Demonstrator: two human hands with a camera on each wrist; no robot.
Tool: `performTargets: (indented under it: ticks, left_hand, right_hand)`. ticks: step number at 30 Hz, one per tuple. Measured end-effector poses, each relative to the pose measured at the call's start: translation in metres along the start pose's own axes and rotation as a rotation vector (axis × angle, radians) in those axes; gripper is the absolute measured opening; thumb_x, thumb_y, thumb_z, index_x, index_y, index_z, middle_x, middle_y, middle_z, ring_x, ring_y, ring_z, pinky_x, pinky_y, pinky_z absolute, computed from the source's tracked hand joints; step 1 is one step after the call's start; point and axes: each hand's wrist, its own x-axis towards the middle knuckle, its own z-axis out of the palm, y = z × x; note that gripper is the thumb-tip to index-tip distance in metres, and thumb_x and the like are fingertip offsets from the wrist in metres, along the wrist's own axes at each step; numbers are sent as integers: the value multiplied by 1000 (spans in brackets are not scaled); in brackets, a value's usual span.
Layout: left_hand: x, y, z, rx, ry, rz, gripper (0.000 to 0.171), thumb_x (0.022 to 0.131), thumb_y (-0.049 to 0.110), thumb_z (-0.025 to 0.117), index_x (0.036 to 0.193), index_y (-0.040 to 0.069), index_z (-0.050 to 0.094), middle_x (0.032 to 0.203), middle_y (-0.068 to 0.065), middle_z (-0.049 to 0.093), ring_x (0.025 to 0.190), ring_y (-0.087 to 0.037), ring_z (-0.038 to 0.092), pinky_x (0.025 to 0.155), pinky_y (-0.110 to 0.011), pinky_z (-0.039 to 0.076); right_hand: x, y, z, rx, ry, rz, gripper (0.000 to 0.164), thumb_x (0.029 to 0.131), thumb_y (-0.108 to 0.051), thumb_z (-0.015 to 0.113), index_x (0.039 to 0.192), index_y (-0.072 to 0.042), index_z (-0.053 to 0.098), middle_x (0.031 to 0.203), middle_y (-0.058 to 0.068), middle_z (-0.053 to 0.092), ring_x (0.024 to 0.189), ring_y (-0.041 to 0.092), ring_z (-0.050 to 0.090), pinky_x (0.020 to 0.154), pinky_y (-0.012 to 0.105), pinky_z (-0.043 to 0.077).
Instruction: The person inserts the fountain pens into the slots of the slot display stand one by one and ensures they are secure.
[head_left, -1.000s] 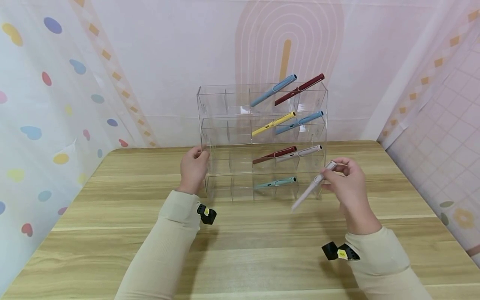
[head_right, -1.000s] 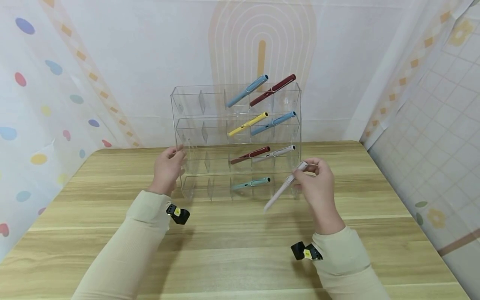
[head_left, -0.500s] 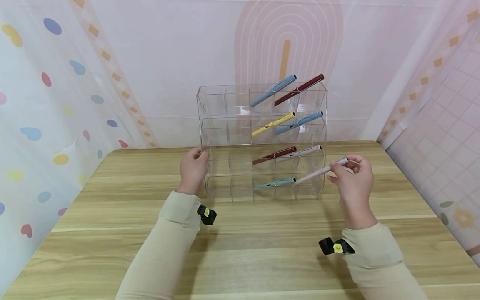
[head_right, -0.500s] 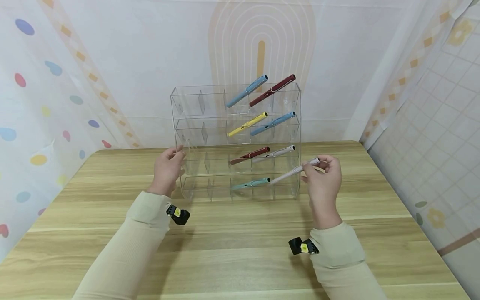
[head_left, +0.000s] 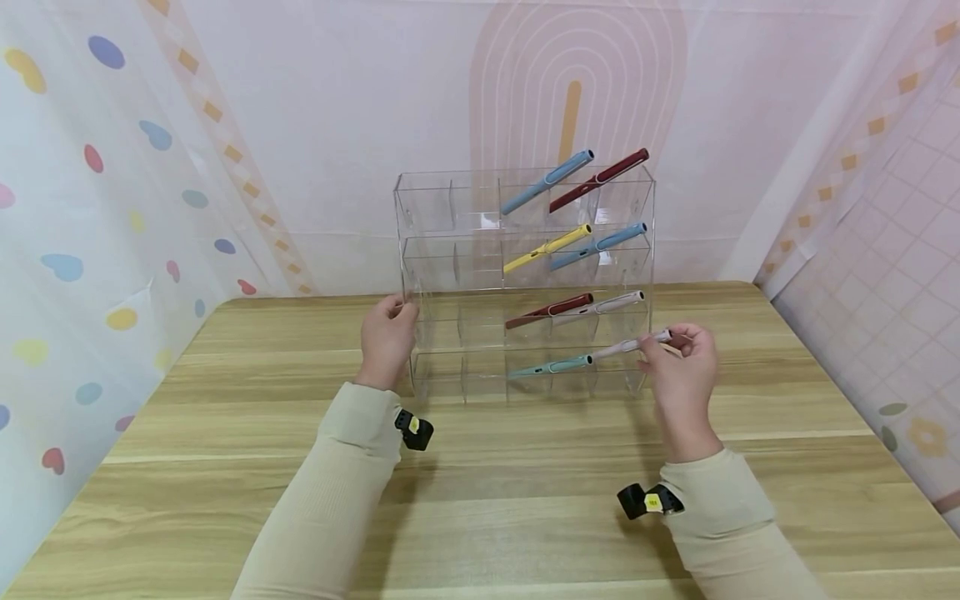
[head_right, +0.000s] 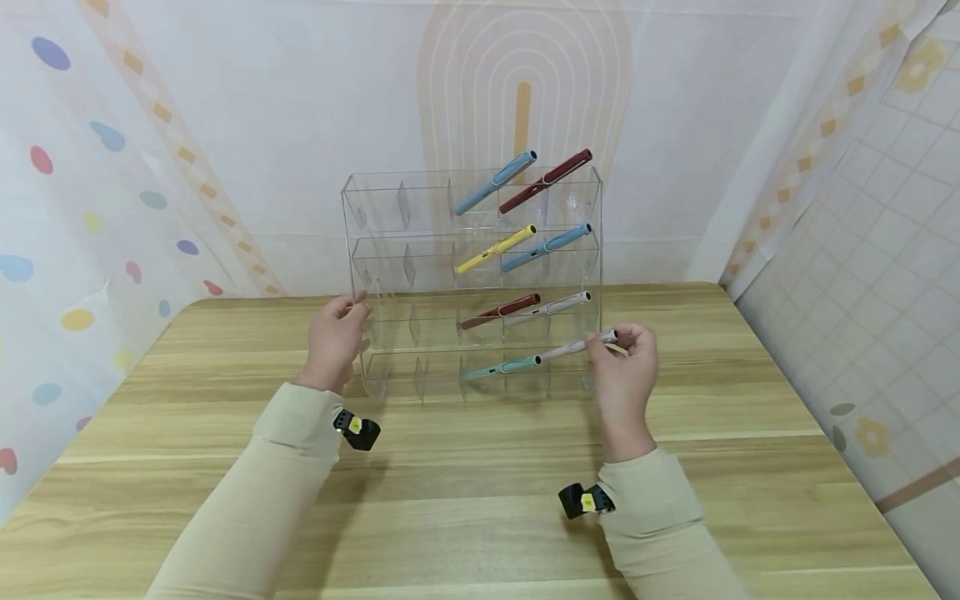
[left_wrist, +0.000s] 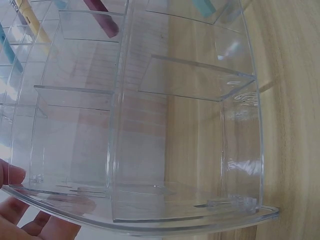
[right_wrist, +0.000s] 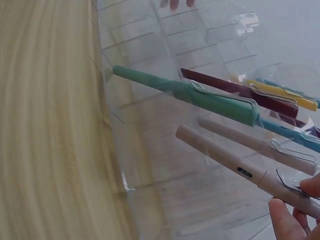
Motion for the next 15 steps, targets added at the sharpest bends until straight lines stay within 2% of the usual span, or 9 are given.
performTargets:
  ticks: [7,15]
  left_hand:
    - [0,-1,0,-7,-13,0,33,95,16,45,119,3,64,109,-10,59,69,-13,43,54,-21,34]
    - [1,-2,-1,-4,-15,1,33,96,16,45,119,3,64,109,-10,59,69,-13,43,54,-21,35]
  right_hand:
    - [-5,10,7,-20,12,-11,28,81,11,64,95,-6,46,90,4,49,66,0,59,53,17,51]
    - [-9,20,12,-17,7,14,29,82,11,64,95,-6,45,88,3,46,65,0,58,54,18,51]
